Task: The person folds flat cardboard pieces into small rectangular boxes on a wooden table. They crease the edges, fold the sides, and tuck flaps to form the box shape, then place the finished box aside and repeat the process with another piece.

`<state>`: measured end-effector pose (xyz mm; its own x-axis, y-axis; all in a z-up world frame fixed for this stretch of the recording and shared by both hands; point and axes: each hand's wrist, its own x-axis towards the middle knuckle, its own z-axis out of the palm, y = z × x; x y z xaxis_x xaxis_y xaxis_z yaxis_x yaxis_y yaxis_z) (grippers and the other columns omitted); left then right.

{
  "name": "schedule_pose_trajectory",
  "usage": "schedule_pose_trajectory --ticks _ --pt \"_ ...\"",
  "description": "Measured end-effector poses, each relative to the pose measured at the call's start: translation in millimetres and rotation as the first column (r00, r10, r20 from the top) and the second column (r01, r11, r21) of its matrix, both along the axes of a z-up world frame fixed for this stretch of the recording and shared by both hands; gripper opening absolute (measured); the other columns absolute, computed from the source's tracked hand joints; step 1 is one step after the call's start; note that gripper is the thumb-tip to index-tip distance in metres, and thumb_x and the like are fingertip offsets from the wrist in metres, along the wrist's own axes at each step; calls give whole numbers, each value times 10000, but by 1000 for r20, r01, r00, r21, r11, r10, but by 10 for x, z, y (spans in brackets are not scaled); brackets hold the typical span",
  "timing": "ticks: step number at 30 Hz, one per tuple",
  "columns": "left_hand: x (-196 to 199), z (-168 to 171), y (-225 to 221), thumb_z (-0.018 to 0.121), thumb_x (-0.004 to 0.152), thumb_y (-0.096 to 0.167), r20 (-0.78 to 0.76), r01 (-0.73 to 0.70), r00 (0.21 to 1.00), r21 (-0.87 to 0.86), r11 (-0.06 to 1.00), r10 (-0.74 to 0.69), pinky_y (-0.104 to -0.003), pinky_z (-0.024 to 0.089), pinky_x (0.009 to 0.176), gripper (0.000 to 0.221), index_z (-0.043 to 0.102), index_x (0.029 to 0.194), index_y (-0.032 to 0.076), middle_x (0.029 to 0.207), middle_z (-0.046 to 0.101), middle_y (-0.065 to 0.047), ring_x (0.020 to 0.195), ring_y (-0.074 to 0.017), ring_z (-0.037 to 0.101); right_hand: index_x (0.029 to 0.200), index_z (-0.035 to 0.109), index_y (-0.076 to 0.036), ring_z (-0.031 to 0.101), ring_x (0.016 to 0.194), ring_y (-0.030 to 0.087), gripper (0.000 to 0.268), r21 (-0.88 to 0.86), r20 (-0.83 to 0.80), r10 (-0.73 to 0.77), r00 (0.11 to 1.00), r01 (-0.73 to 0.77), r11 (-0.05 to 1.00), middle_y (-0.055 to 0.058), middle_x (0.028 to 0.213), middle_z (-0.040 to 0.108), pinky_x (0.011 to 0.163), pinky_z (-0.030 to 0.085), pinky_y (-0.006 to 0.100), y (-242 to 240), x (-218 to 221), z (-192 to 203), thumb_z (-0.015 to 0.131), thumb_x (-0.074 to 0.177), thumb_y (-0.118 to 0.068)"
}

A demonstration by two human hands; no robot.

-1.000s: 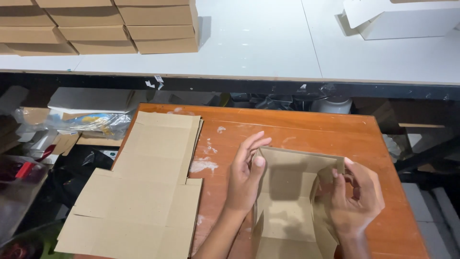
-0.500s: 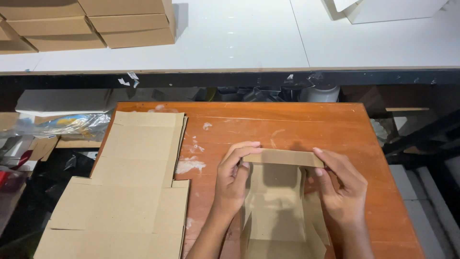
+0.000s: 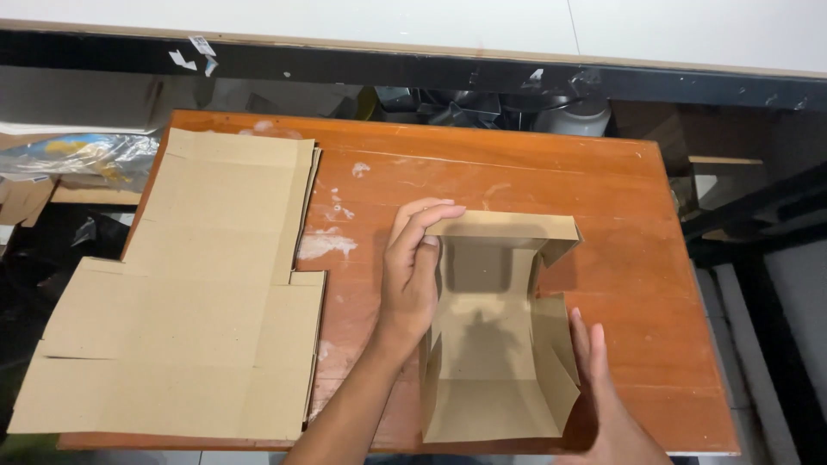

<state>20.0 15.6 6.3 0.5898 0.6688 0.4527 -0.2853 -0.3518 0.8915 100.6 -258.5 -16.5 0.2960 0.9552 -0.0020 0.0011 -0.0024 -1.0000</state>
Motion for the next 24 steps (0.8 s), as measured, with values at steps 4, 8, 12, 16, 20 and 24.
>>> schedule_pose_trajectory --ticks 4,8,12,16,20,24 --pt "-24 39 -27 349 968 49 15 65 998 -37 997 -64 -340 445 1114 405 690 1187 59 1247 611 -108 1232 -234 588 1619 -84 -157 149 1587 220 1301 -133 147 -351 925 370 919 90 1734 85 1195 258 426 230 -2 114 777 673 -391" --pt "-83 30 -36 393 925 37 36 126 992 -54 991 -124 -348 450 1109 392 668 1204 51 1223 633 -92 1218 -236 595 1650 256 -100 581 1037 158 934 -92 175 -507 844 527 845 144 1444 535 955 460 316 422 100 68 649 828 -307" --pt "-177 105 -57 411 901 26 43 136 990 -65 989 -133 -342 469 1088 404 665 1213 54 1214 621 -92 1212 -236 599 1635 314 -135 603 1137 189 811 -274 206 -582 787 617 737 89 1413 569 978 493 353 579 168 131 551 879 -305" --pt "-315 99 -96 422 958 49 57 174 984 -92 980 -169 -326 479 1062 384 647 1269 38 1241 584 -107 1218 -234 574 1546 461 -180 500 1380 168 630 -399 302 -602 739 671 624 47 1482 560 1124 351 354 707 77 350 453 929 -310" --pt "-304 0 -72 472 1054 169 29 153 988 -65 986 -151 -306 480 1048 338 627 1333 57 1294 579 -107 1232 -228 588 1532 458 -135 465 1452 200 611 -306 470 -548 692 710 634 34 1588 501 1186 308 367 739 -75 491 298 943 -155" --pt "-291 37 -52 480 1060 184 16 141 990 -66 988 -140 -281 476 1035 357 619 1365 62 1311 595 -104 1244 -211 592 1519 483 -119 479 1452 226 576 -226 550 -520 653 716 660 75 1546 543 1179 325 365 643 -12 305 307 970 -144"
